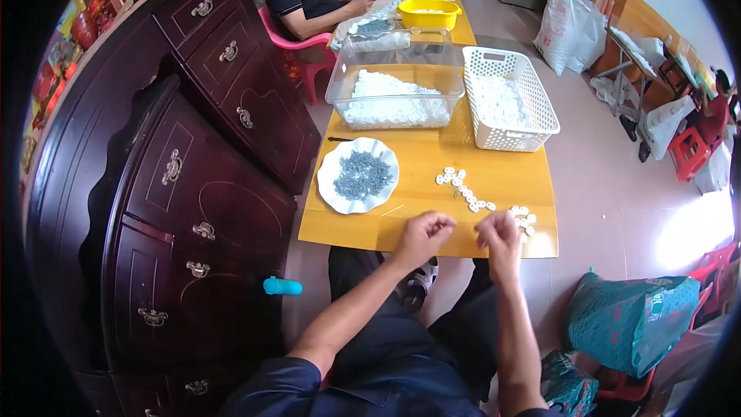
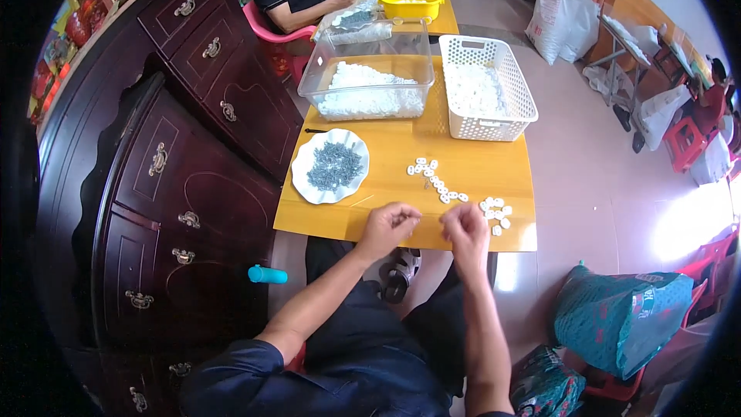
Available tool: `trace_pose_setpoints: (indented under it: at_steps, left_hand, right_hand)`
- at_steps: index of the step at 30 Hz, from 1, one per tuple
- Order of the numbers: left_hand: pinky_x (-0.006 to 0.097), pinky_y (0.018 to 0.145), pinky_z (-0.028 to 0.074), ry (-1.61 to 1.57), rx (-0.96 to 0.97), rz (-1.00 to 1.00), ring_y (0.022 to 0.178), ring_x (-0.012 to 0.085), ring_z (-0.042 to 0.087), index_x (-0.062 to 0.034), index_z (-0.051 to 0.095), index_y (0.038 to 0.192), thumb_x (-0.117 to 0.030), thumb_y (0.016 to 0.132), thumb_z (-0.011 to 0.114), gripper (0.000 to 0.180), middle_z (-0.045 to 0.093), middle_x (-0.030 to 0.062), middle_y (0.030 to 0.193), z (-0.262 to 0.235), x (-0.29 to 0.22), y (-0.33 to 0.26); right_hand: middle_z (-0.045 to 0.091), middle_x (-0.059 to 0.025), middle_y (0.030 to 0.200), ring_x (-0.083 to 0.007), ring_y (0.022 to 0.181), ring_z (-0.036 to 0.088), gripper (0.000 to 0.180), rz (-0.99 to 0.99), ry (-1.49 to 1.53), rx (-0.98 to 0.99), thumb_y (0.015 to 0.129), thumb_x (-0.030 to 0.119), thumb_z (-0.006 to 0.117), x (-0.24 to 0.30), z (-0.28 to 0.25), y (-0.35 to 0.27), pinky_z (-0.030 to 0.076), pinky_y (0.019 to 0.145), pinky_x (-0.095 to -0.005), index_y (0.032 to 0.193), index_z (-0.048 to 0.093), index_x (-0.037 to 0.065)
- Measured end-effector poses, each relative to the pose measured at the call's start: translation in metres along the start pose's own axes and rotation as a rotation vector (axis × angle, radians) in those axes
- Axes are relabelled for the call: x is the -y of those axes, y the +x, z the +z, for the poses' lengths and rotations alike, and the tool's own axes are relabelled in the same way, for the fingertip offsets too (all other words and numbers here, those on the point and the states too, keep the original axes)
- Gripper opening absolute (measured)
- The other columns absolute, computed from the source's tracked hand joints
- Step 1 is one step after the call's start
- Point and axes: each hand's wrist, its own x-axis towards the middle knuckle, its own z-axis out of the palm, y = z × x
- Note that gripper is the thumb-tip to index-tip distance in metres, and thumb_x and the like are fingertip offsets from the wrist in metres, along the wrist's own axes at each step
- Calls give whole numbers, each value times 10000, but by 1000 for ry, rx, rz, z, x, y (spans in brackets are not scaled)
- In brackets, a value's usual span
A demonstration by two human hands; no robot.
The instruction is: Assembling small white plastic components with blue inserts by hand on a yellow table.
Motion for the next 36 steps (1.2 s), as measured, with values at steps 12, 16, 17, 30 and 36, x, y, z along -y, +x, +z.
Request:
trace_pose_setpoints:
  at_steps: [12, 16, 17, 30, 36]
  left_hand:
    - [237, 603, 482, 123, 147, 108, 674, 68, 602, 10, 713, 949, 41, 875, 650, 102, 676, 32, 800, 31, -31, -66]
    - [255, 619, 504, 166, 151, 101, 688, 106, 643, 21, 701, 924, 48, 867, 637, 90, 690, 70, 793, 31, -41, -72]
    - [255, 619, 504, 170, 152, 103, 688, 106, 643, 21, 701, 924, 48, 867, 637, 90, 690, 70, 793, 32, -39, -73]
    - [309, 614, 535, 398, 218, 185, 669, 185, 689, -30, 609, 1123, 26, 874, 644, 257, 690, 83, 777, 27, -46, -75]
    - [394, 689, 571, 695, 313, 283, 764, 297, 717, -80, 582, 1198, -74, 882, 691, 335, 718, 112, 846, 22, -45, -74]
  right_hand:
    - [680, -86, 866, -137, 653, 626, 70, 438, 561, 10, 920, 25, 667, -53, -28, -93, 530, 614, -267, 927, 610, 64]
    - [678, -83, 858, -143, 663, 639, 47, 438, 575, 39, 933, 37, 661, -51, -23, -95, 541, 624, -267, 943, 621, 59]
    - [677, -82, 858, -144, 665, 641, 39, 437, 578, 42, 939, 39, 656, -51, -23, -95, 544, 628, -268, 946, 622, 57]
    - [673, -52, 846, -121, 662, 622, 66, 515, 530, 111, 959, 48, 670, -47, -25, -101, 525, 632, -251, 1013, 651, 16]
    - [672, -17, 785, -95, 659, 611, 87, 507, 325, 174, 947, 101, 707, -48, -32, -99, 509, 622, -241, 983, 682, 26]
